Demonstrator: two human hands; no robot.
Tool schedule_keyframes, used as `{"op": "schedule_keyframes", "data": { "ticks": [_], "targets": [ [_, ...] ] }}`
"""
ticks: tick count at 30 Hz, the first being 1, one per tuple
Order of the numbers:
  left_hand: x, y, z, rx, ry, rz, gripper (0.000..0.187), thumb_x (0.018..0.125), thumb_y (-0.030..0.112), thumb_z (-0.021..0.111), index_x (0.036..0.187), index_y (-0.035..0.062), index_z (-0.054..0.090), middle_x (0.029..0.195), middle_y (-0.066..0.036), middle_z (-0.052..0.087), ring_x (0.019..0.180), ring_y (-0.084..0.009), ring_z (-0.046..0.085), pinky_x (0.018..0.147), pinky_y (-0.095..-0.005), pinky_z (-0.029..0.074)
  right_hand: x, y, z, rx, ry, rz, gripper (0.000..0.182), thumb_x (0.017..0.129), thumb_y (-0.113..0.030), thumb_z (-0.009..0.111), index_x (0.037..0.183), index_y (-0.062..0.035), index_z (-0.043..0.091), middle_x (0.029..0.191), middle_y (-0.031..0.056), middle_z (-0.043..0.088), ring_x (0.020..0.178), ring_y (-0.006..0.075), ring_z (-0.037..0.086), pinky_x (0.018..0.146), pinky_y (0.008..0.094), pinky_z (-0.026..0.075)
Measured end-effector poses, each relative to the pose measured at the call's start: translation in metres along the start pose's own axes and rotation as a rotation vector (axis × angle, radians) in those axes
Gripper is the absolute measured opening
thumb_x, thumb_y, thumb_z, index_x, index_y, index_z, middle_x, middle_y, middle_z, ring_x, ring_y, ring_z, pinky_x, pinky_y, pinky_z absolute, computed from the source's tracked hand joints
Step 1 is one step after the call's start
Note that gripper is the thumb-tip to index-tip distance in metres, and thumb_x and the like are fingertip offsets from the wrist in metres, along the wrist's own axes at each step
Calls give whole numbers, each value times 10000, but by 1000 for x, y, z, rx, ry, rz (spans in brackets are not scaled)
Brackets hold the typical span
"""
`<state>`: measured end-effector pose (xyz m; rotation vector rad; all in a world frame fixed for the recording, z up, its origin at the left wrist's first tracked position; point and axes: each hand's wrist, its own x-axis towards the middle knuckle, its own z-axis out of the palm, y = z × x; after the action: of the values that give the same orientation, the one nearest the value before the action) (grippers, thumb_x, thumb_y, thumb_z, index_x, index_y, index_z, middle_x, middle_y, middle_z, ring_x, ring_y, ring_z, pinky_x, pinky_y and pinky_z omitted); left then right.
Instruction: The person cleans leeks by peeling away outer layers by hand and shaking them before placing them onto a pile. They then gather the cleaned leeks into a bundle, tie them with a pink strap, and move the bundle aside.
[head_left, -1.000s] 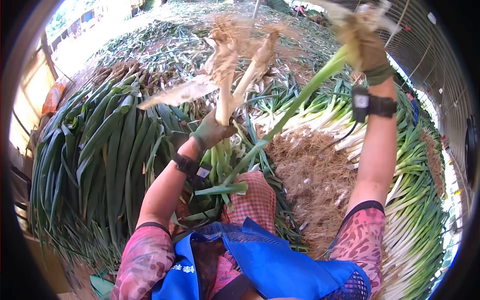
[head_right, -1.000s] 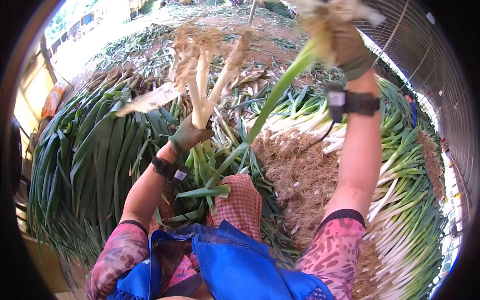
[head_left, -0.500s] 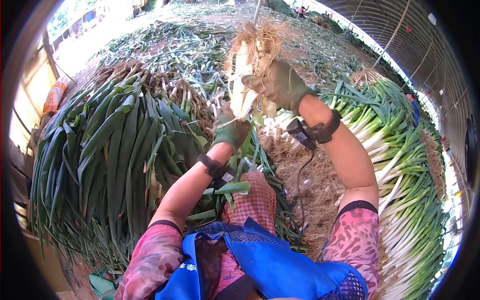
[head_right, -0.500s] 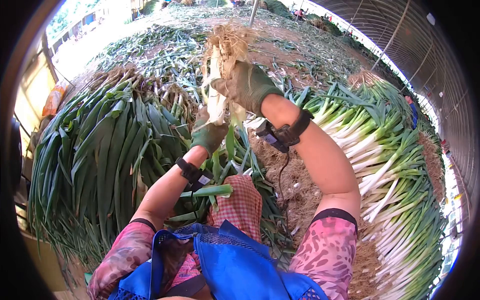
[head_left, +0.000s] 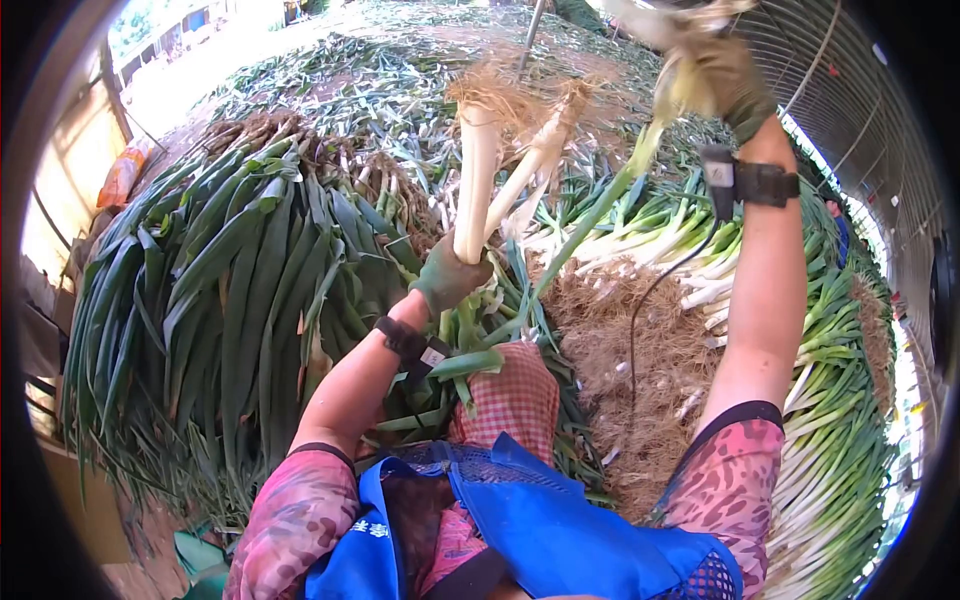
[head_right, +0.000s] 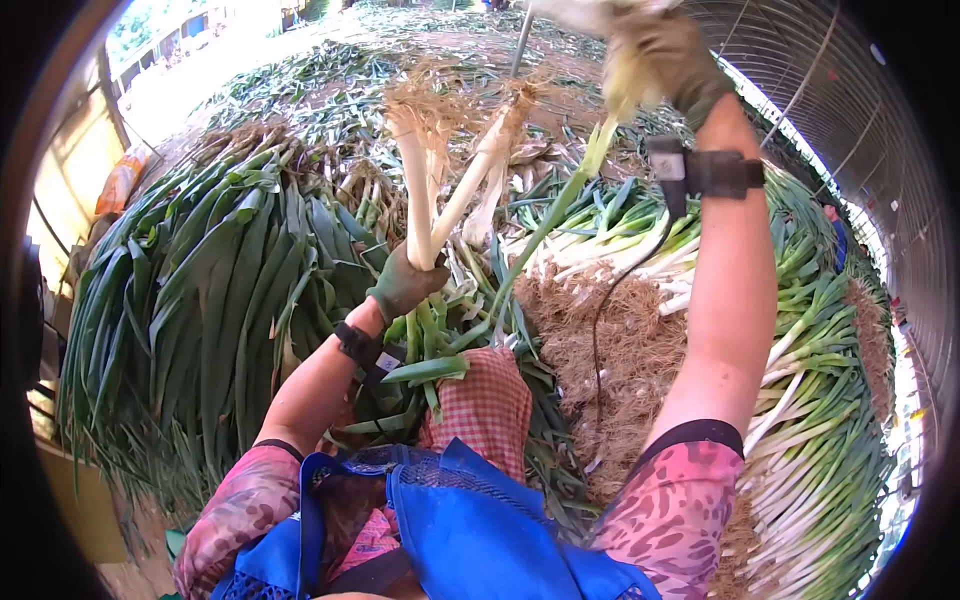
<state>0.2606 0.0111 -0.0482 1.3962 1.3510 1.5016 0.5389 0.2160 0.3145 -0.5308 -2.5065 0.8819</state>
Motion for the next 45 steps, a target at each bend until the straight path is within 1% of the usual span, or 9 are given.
{"op": "schedule_keyframes", "data": {
  "ticks": [7,19,22,25,28,30,34,42,45],
  "targets": [
    [-9,27,17,94,-80,143,387,769,193,671,1103,25,570,894,-152,659,780,-262,642,714,-383,521,23,-8,201,-567,-219,-78,226,932,-289,592,1042,-120,691,817,131,667,741,223,642,709,351,537],
    [1,24,-13,92,-100,-8,354,729,160,723,1032,22,603,812,-74,651,718,-148,612,671,-329,516,34,-16,108,-1087,825,405,215,935,-297,542,977,-163,705,925,87,730,744,276,710,666,386,579],
    [0,-12,-21,-119,-38,-39,325,730,144,748,995,19,607,794,-9,613,696,-121,575,634,-301,493,12,21,-28,131,704,168,314,1008,-237,480,1235,-53,594,985,61,688,830,160,689,778,261,586],
    [5,-15,-33,-226,-44,-150,283,743,98,758,992,43,634,888,-5,629,786,-114,582,716,-284,491,-6,30,16,295,211,-132,273,973,-220,556,1172,-64,662,1011,78,680,865,176,657,799,301,559],
    [4,3,-34,-173,-81,-106,292,745,111,759,999,43,632,893,-11,637,792,-117,586,719,-285,493,-19,-4,142,-80,210,-55,373,912,-149,644,1268,-57,580,1059,86,678,1000,183,629,840,318,566],
    [2,4,-25,-214,-99,-75,291,748,135,759,991,35,633,881,-13,634,783,-108,583,702,-283,491,-5,33,189,-314,258,-520,336,911,-136,639,1226,-43,570,1121,95,650,1001,206,637,921,306,555],
    [3,2,-20,-139,-86,-34,280,743,145,763,962,24,635,844,-16,636,738,-99,581,661,-283,492,12,34,247,224,257,-142,322,837,-103,694,1141,-29,613,1002,103,685,927,214,654,868,354,544],
    [3,-14,-26,-164,-42,-63,275,744,139,741,961,27,614,820,-15,617,718,-106,569,653,-290,485,37,57,120,-1661,173,-100,265,841,-348,663,985,-128,697,952,-36,718,832,153,673,807,282,550],
    [-5,-6,-18,-110,-53,-48,287,748,149,728,978,29,606,831,-19,617,737,-111,567,661,-298,486,31,54,76,-1220,462,-177,267,839,-378,665,995,-165,707,961,17,720,816,179,680,809,307,546]
  ]
}}
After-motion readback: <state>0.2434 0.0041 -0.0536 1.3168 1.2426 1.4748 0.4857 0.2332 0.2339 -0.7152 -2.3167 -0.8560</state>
